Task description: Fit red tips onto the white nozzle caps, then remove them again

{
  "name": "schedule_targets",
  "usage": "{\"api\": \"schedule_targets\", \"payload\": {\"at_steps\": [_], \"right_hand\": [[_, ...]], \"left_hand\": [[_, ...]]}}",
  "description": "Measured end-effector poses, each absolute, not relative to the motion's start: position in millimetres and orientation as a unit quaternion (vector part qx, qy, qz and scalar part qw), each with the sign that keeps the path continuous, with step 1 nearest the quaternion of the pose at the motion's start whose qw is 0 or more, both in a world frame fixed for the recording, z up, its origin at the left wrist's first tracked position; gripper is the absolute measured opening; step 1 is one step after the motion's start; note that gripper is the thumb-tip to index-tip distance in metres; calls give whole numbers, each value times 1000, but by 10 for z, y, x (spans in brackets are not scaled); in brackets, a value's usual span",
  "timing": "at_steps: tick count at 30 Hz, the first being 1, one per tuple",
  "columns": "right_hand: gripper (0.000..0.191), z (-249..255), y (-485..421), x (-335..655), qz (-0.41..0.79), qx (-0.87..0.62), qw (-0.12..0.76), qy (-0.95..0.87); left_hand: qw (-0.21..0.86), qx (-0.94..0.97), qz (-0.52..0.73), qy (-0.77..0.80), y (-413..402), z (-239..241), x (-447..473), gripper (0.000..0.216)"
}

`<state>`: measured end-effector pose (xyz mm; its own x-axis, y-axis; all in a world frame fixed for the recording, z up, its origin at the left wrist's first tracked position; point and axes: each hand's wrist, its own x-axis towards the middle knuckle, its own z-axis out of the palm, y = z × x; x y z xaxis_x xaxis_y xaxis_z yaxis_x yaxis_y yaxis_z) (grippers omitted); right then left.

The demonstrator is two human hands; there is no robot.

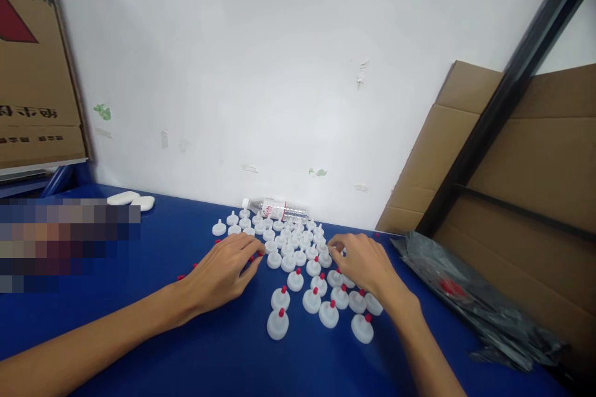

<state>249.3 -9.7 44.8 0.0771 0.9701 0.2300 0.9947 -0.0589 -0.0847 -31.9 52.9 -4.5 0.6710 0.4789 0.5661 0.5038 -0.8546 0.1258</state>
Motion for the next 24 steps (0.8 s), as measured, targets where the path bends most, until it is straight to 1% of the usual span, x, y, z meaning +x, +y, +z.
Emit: {"api": "schedule_targets", "payload": {"at_steps": [3, 7, 13, 20, 24], "right_hand": [[26, 365, -63, 2518, -37, -730, 85, -678], [27, 263, -22, 2489, -46, -737, 64, -671], [18, 219, -10, 2453, -68, -727, 69, -680], [25, 391, -54, 2477, -75, -741, 158, -648], [26, 409, -77, 2344, -32, -684, 232, -691]], "left_hand": [[21, -910, -323, -260, 520, -29, -329, 18], [18, -912, -333, -237, 500, -34, -326, 17], [17, -908, -354, -222, 502, -71, -322, 16], [3, -902, -363, -234, 534, -115, -307, 20], [-19, -898, -363, -248, 516, -127, -304, 21]]}}
